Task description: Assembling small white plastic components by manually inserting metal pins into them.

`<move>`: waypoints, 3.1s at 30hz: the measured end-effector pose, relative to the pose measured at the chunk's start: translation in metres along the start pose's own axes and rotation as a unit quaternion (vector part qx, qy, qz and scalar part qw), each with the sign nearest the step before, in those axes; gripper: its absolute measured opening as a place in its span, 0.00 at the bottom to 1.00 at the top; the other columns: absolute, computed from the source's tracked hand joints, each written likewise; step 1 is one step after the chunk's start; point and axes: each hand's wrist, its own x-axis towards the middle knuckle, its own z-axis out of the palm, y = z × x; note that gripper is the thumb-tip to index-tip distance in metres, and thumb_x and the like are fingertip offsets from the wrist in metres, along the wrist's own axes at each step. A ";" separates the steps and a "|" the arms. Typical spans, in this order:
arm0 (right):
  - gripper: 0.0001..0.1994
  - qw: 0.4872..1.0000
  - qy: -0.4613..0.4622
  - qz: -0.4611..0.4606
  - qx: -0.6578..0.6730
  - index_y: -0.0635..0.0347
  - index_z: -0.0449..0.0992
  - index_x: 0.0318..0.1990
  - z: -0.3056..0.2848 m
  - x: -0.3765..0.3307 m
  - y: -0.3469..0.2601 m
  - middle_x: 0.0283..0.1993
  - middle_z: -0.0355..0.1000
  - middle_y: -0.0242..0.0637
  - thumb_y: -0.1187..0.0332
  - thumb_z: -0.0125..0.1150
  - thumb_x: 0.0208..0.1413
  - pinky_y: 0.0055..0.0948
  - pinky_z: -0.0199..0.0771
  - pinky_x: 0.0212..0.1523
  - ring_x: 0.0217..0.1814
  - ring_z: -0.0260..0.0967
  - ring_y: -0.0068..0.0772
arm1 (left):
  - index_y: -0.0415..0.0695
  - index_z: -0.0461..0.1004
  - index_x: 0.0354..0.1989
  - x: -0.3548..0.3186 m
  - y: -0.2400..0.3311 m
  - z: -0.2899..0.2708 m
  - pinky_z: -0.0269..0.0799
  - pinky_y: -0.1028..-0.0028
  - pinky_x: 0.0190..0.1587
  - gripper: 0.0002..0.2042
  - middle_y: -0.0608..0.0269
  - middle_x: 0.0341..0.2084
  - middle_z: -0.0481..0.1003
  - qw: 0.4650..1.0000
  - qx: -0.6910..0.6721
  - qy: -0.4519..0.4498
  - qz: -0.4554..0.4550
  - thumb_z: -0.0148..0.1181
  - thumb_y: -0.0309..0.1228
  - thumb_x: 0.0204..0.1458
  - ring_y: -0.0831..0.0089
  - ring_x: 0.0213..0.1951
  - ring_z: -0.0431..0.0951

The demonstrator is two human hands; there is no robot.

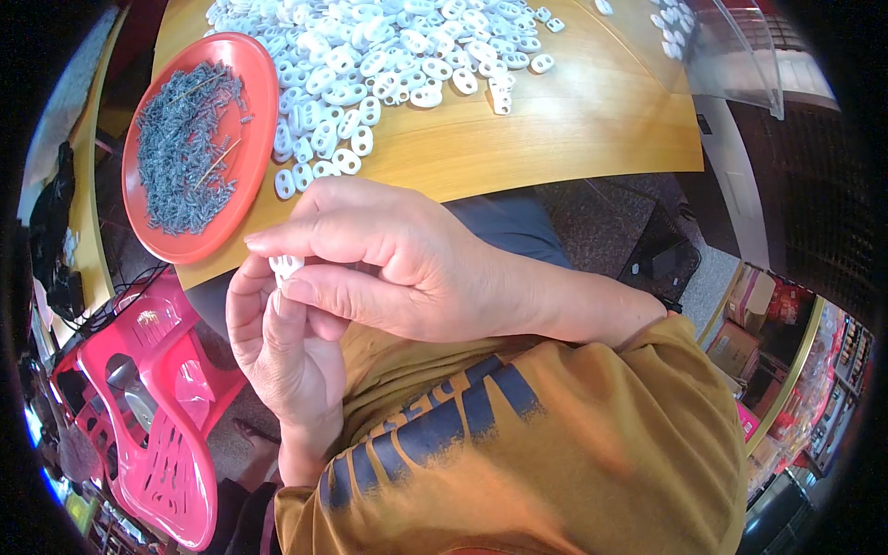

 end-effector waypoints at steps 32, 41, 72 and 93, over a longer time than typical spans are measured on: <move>0.15 0.994 0.012 -0.102 -0.049 0.69 0.67 0.47 0.011 0.000 0.015 0.41 0.71 0.41 0.66 0.41 0.60 0.24 0.64 0.37 0.34 0.63 0.28 | 0.48 0.66 0.42 -0.010 -0.014 0.001 0.56 0.88 0.19 0.13 0.66 0.25 0.70 0.997 0.039 -0.004 0.063 0.58 0.31 0.49 0.85 0.18 0.62; 0.15 0.993 0.015 -0.106 -0.050 0.68 0.67 0.45 0.014 -0.003 0.019 0.39 0.71 0.40 0.64 0.40 0.60 0.25 0.64 0.35 0.32 0.63 0.28 | 0.49 0.67 0.40 -0.007 -0.015 -0.003 0.56 0.88 0.19 0.11 0.66 0.23 0.70 0.997 0.036 -0.023 0.070 0.58 0.28 0.48 0.86 0.16 0.61; 0.11 0.992 0.069 -0.107 -0.012 0.66 0.69 0.43 0.012 0.003 0.020 0.35 0.70 0.38 0.71 0.46 0.56 0.28 0.65 0.34 0.33 0.64 0.33 | 0.49 0.67 0.42 0.000 -0.011 0.002 0.64 0.79 0.42 0.12 0.66 0.39 0.68 0.995 0.037 -0.056 0.072 0.58 0.29 0.49 0.77 0.39 0.68; 0.11 0.985 0.115 -0.129 0.011 0.66 0.69 0.44 -0.017 -0.008 0.021 0.38 0.71 0.39 0.72 0.46 0.57 0.24 0.65 0.30 0.30 0.65 0.30 | 0.44 0.66 0.41 0.006 -0.016 0.034 0.63 0.78 0.46 0.10 0.66 0.38 0.69 0.996 0.062 -0.060 0.020 0.54 0.26 0.51 0.78 0.41 0.68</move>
